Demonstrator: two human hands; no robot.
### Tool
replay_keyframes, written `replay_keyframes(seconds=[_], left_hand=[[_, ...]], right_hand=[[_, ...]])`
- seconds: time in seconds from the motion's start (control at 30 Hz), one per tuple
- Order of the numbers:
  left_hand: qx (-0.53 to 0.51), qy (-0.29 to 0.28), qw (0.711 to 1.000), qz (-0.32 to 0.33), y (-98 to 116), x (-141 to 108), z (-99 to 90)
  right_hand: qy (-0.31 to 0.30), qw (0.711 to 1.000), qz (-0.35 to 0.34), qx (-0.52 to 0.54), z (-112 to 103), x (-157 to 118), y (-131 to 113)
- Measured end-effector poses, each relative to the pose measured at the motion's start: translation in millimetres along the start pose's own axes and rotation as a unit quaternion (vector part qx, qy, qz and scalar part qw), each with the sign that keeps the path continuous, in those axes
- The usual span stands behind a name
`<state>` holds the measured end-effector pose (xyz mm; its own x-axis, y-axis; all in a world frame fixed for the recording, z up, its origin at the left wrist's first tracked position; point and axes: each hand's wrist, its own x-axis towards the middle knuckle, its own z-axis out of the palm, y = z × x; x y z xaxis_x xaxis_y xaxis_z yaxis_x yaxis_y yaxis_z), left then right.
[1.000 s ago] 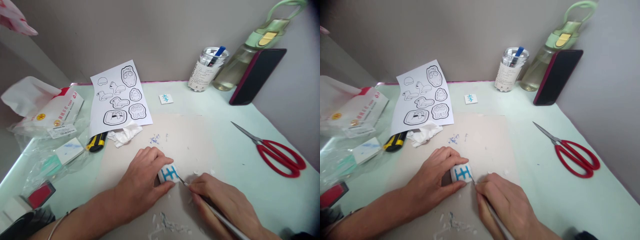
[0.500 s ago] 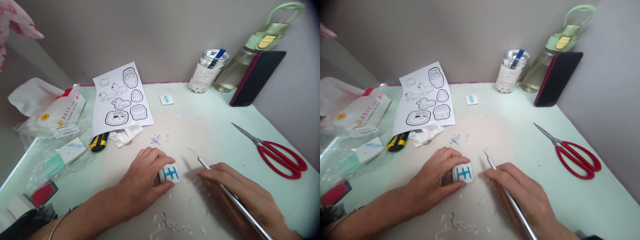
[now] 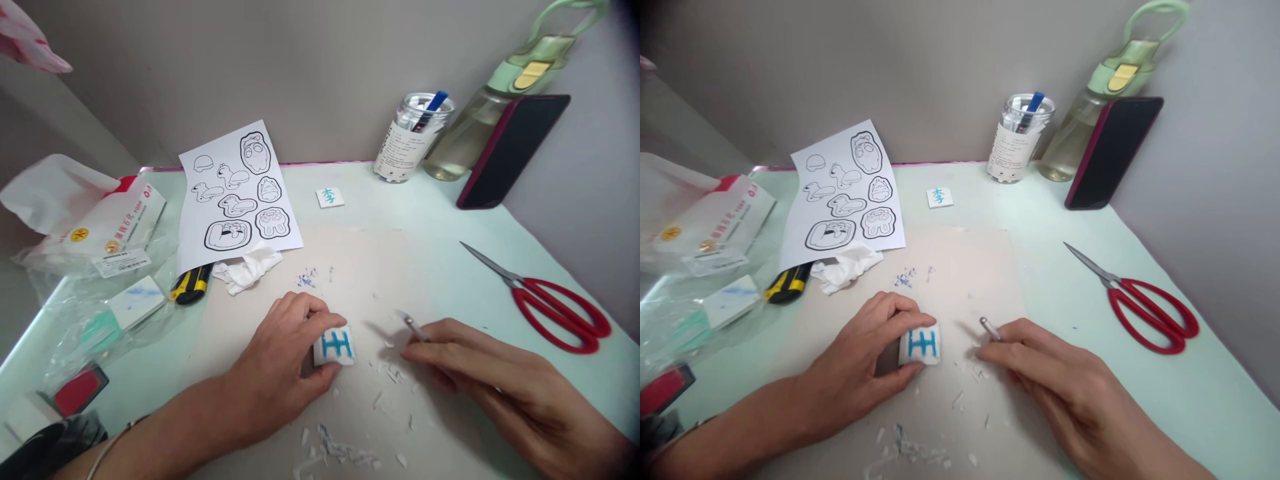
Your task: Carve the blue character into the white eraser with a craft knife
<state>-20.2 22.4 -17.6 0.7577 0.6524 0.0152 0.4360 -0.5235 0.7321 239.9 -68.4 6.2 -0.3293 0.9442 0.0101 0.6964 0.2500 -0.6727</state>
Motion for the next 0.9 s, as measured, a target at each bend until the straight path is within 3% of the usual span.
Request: replay_keyframes(seconds=[0.23,0.43,0.7,0.9], left_hand=[[0.004,0.002,1.0,-0.013,0,-1,0.0],[0.003,-0.002,1.0,-0.014,-2,0,0.7],[-0.001,-0.012,1.0,0.004,-4,1,-1.3],[-0.009,-0.003,1.0,0.0,-3,0,0.0]], right_hand=[[0.018,0.994,0.011,-0.106,16,-2,3],[0.023,0.987,-0.047,-0.15,21,-4,10],[0.063,0.984,-0.056,-0.16,27,4,6],[0.048,0.986,-0.058,-0.147,24,8,-1]])
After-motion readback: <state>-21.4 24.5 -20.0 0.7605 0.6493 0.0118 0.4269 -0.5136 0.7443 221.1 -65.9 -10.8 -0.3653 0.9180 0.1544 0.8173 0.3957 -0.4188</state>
